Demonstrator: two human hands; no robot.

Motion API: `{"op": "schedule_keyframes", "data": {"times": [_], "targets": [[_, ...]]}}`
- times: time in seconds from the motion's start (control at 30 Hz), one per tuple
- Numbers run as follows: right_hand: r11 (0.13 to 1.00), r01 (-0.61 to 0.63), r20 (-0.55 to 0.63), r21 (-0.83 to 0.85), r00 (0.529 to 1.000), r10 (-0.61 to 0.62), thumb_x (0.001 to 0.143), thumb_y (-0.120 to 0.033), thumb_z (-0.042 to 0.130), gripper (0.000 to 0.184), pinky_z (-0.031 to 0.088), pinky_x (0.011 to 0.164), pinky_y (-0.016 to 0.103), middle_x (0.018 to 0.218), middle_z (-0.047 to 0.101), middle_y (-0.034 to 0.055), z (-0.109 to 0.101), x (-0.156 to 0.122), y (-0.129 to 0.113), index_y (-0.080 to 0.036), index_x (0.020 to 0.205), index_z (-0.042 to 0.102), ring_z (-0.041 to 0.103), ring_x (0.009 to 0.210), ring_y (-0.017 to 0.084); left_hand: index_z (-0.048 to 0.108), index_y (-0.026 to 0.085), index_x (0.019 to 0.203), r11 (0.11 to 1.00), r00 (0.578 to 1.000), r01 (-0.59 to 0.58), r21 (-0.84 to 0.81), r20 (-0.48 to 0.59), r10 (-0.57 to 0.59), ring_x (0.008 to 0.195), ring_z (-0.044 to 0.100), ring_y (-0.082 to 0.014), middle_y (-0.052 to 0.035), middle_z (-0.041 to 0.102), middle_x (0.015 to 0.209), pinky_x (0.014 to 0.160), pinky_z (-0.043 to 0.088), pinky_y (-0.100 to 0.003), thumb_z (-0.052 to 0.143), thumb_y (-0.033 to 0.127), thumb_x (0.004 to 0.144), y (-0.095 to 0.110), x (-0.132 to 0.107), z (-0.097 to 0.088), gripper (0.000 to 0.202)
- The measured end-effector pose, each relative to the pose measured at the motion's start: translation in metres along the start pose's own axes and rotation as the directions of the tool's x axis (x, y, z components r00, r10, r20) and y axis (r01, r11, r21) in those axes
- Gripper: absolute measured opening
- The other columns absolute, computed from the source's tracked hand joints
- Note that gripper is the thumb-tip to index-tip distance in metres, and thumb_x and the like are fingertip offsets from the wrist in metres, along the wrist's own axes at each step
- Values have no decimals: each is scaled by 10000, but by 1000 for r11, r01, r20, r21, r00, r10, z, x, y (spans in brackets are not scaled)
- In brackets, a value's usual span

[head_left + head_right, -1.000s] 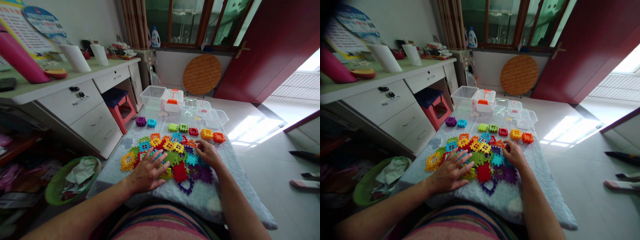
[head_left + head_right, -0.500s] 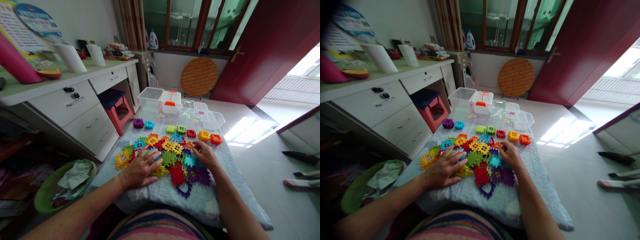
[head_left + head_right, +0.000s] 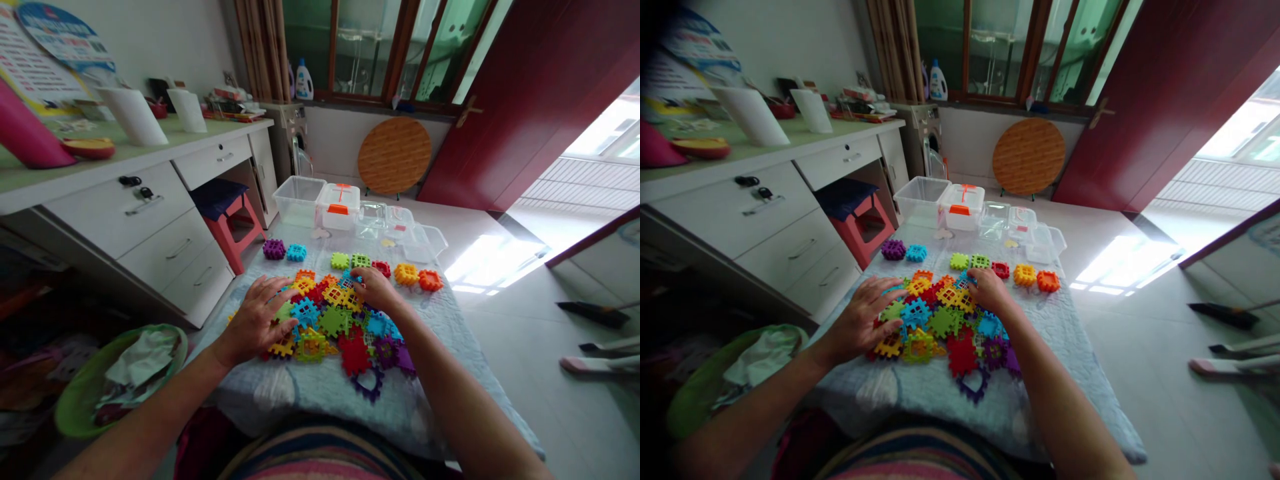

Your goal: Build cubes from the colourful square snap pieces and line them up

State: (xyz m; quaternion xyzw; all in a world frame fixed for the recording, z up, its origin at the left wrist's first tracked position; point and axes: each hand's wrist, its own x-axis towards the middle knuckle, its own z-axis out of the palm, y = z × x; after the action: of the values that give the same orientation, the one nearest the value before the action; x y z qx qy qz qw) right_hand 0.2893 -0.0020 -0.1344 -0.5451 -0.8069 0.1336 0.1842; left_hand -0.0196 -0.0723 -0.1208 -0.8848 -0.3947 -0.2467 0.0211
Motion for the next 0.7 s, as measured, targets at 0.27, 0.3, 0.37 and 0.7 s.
{"op": "schedule_keyframes", "data": {"times": [0.27,0.3,0.37,0.7], "targets": [[992,-107,40,71,994,104,774,-160,600,353,439,719,270,851,691,49,-6,-16,6,-160,1127,624,620,767,179,630,192,1149,998,999,10,-65,-34,-12,1229,523,-263,-103,627,1252,1129,309,-506,526,359,933,3,17,7,292],[988,-123,48,98,992,118,770,-164,601,355,427,679,262,808,675,32,-7,-19,7,-159,1124,622,598,712,164,632,188,1139,997,999,2,-71,-33,-4,1226,525,-262,-104,630,1248,1128,311,-504,537,354,930,5,20,9,283],[974,-146,45,175,989,141,765,-183,600,325,394,608,248,729,627,-1,-8,-24,12,-161,1088,625,540,621,135,635,186,1130,996,1000,-15,-86,-29,13,1219,531,-262,-105,634,1243,1126,316,-503,554,344,922,9,27,13,273],[769,-167,-205,617,909,362,743,-409,641,227,300,511,240,586,404,-68,-18,-40,39,-191,769,582,356,538,97,657,174,1078,971,996,-55,-234,53,69,1139,568,-252,-98,666,1154,1045,419,-445,620,258,868,33,76,20,230]]}}
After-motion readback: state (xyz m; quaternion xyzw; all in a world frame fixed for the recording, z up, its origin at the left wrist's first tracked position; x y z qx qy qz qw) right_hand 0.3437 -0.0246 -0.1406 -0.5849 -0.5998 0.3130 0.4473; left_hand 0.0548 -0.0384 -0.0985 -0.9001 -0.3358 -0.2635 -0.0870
